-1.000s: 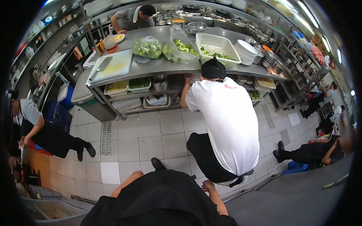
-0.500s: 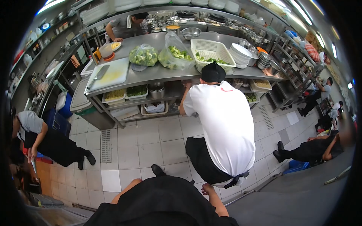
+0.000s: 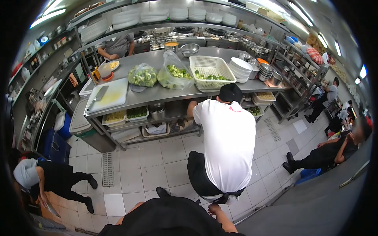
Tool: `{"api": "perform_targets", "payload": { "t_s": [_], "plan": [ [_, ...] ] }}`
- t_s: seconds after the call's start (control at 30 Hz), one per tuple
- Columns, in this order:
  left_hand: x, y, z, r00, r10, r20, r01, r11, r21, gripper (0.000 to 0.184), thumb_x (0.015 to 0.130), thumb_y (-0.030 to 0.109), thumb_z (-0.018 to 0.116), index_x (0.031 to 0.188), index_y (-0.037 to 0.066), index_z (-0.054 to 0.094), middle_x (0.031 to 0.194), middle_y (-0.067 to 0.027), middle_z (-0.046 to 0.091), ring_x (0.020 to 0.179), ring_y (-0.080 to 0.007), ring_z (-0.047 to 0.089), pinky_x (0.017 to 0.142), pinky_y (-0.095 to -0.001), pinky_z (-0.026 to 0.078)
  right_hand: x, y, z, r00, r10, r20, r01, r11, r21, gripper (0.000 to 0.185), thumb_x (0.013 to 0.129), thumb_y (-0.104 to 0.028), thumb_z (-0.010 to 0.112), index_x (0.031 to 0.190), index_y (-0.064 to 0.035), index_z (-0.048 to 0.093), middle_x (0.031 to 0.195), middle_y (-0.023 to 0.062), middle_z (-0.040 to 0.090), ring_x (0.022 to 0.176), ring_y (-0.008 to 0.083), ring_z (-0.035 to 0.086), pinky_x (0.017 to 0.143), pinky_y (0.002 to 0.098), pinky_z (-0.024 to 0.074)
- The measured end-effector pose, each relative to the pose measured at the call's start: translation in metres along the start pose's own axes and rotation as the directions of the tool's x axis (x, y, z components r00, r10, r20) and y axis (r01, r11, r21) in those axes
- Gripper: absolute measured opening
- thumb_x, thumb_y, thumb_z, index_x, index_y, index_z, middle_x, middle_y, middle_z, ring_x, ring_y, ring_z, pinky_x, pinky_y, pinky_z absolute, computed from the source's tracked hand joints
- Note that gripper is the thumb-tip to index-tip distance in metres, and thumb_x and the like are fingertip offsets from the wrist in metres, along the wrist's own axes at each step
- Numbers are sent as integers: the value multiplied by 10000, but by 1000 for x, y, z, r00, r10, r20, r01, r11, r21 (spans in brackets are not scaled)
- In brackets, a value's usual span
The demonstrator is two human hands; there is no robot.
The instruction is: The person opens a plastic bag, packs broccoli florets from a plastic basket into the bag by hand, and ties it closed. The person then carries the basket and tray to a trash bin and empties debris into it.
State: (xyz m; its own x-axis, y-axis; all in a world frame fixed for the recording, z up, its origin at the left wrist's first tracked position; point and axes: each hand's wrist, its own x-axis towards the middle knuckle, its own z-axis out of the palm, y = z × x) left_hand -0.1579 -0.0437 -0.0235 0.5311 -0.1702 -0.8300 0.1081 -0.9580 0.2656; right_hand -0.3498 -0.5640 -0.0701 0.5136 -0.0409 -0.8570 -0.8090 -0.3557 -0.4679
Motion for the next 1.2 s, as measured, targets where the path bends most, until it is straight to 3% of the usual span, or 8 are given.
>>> {"api": "perform_targets", "payload": {
  "t_s": [0.27, 0.33, 0.43, 0.77, 0.87, 0.97, 1.03, 1.2],
  "plan": [
    [4, 1, -6, 999, 23, -33, -23, 999, -21, 515, 786, 483, 639, 1028, 41, 742, 1059, -204, 708, 1026, -359, 669, 900, -438, 512, -28, -32, 1, 999, 45, -25, -45, 999, 7, 319, 943, -241, 551, 1157, -10, 602, 1050, 132, 693, 861, 297, 695, 723, 458, 579],
    [9, 1, -6, 994, 88, -65, -86, 996, 32, 480, 820, 455, 611, 1013, 35, 740, 1059, -196, 708, 1031, -361, 663, 904, -454, 508, -17, -26, 5, 976, 219, -8, -199, 899, 391, 331, 940, -257, 560, 1157, -10, 597, 1044, 141, 688, 843, 302, 694, 715, 458, 581],
    [18, 1, -7, 992, 122, -28, -119, 988, 95, 465, 850, 447, 584, 1008, 38, 739, 1059, -186, 708, 1024, -364, 661, 905, -467, 503, -23, -19, -2, 996, -23, -87, 25, 999, 21, 340, 936, -272, 567, 1159, -17, 593, 1029, 157, 682, 828, 309, 691, 701, 460, 583],
    [-6, 24, -27, 992, 125, 23, -127, 981, 147, 478, 874, 481, 569, 1008, 57, 743, 1036, -177, 715, 999, -369, 667, 891, -472, 508, -14, -5, -6, 1000, -5, -22, 6, 999, 43, 368, 949, -295, 567, 1197, -23, 562, 1018, 174, 679, 845, 313, 683, 668, 470, 573],
    [-5, 26, -24, 995, 94, 17, -95, 992, 78, 500, 879, 498, 570, 1037, 53, 736, 1030, -190, 714, 1002, -367, 669, 895, -471, 509, -32, -9, -6, 982, -183, -40, 178, 980, -91, 367, 956, -288, 558, 1213, -26, 552, 1015, 172, 681, 830, 311, 685, 662, 471, 569],
    [-11, 45, -16, 995, 99, -20, -100, 991, -87, 533, 874, 508, 579, 1072, 35, 721, 1046, -205, 708, 1029, -367, 662, 903, -465, 507, -14, -1, -9, 989, -145, -24, 140, 980, -142, 353, 957, -281, 559, 1203, -28, 558, 1012, 171, 683, 811, 307, 686, 666, 467, 573],
    [19, 43, 17, 953, 151, -264, -235, 916, -324, 531, 882, 496, 572, 1078, 24, 716, 1051, -217, 702, 1036, -386, 652, 900, -454, 506, -14, -9, -12, 998, -22, -64, 20, 999, -27, 330, 954, -267, 560, 1189, -36, 565, 1000, 170, 684, 796, 305, 686, 665, 467, 577],
    [17, 36, 10, 978, 160, -135, -174, 979, -104, 520, 886, 485, 566, 1075, 25, 716, 1052, -216, 702, 1038, -390, 649, 903, -451, 506, -27, -31, -23, 996, -61, -66, 64, 997, 41, 319, 947, -254, 572, 1180, -35, 568, 992, 173, 683, 799, 314, 685, 670, 470, 582]
  ]
}}
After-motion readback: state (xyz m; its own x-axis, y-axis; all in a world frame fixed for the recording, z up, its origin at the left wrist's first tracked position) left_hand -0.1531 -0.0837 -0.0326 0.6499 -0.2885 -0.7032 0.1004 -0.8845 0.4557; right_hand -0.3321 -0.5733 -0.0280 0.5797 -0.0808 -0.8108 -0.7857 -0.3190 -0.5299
